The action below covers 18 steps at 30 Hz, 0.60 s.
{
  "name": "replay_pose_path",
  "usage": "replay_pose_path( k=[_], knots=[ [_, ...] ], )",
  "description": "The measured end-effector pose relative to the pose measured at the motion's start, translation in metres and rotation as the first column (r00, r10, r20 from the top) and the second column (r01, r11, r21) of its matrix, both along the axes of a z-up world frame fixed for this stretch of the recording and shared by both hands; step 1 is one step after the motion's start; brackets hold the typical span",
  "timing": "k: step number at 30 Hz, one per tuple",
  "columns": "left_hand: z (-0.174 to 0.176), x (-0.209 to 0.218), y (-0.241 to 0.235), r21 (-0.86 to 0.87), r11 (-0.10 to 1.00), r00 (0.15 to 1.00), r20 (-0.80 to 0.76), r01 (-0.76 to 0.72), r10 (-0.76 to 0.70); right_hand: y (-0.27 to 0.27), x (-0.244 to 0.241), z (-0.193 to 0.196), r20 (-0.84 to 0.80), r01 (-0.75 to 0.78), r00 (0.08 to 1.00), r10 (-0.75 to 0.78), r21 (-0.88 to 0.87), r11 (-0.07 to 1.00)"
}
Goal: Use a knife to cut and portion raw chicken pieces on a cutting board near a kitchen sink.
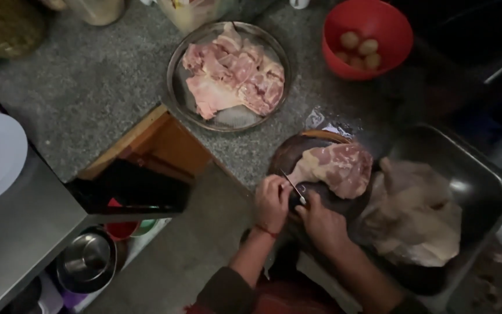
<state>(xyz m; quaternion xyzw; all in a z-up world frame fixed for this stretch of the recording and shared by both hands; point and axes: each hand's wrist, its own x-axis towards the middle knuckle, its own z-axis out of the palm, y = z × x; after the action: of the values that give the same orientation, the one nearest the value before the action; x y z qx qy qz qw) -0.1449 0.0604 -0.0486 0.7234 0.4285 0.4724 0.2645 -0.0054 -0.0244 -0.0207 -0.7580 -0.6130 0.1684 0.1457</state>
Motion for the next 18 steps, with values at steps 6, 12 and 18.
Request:
replay_pose_path(
  k=[6, 12, 18],
  knots=[
    [-0.014, -0.004, 0.01, 0.101, 0.993, 0.997, -0.057, 0.053, -0.048, 0.017, 0.008, 0.009, 0.255, -0.021, 0.966, 0.037, -0.065, 0.998],
    [0.055, 0.005, 0.065, 0.08, 0.991, 0.991, 0.067, 0.111, -0.117, 0.028, 0.02, -0.024, 0.277, -0.08, 0.956, 0.096, -0.07, 0.994],
    [0.124, 0.064, 0.102, 0.309, 0.891, 0.891, -0.413, 0.333, -0.19, 0.007, 0.018, -0.041, 0.35, -0.094, 0.933, 0.079, 0.026, 0.995]
  ],
)
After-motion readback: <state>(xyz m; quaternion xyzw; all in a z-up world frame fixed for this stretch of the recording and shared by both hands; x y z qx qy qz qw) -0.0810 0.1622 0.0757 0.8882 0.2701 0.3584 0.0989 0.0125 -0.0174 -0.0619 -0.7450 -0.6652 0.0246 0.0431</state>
